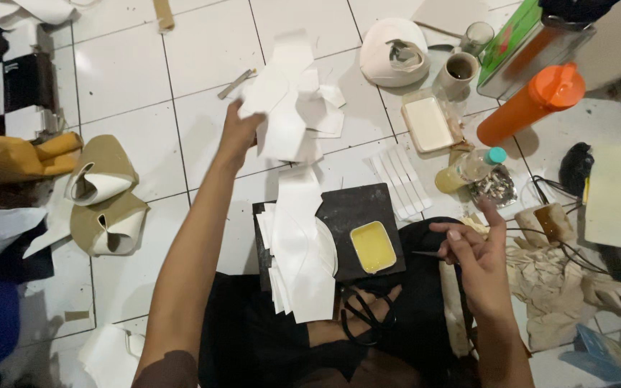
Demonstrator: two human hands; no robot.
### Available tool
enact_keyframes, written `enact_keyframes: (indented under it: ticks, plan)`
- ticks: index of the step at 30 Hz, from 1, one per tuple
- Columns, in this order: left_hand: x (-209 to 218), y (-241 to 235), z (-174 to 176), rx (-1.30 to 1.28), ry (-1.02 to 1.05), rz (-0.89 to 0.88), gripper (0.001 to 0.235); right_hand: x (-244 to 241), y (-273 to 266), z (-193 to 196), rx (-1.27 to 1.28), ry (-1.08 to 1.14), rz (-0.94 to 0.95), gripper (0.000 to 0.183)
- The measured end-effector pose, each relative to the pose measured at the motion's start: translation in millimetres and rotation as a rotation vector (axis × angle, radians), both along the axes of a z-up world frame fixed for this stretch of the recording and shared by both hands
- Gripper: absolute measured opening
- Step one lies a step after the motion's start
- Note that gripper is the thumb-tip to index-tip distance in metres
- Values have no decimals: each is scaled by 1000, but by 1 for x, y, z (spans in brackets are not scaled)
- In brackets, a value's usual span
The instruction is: The person sits on the floor and repeatedly picks up white paper pieces, applies a yellow substance from a small container to the edges, and places them aside. The process is repeated for multiple pieces throughout the clip.
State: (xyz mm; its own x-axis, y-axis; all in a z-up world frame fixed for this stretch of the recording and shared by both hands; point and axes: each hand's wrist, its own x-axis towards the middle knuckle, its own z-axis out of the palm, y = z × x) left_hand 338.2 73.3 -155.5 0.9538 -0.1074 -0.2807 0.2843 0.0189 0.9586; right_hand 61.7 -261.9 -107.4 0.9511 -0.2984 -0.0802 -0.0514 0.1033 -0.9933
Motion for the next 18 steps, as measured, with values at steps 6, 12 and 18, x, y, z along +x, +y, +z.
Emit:
enact_keyframes:
  ticks: [6,12,18]
  plan:
    - [-59,16,-82,827,11,12,79,-13,-1,-35,-18,45,-15,65]
    - [-143,-28,-32,1168,-414,-87,63,-12,38,-31,-988,-90,127,47]
    - [-146,-47,-21,1091,-108,-282,93,0,63,-23,-1533,-150,323,46]
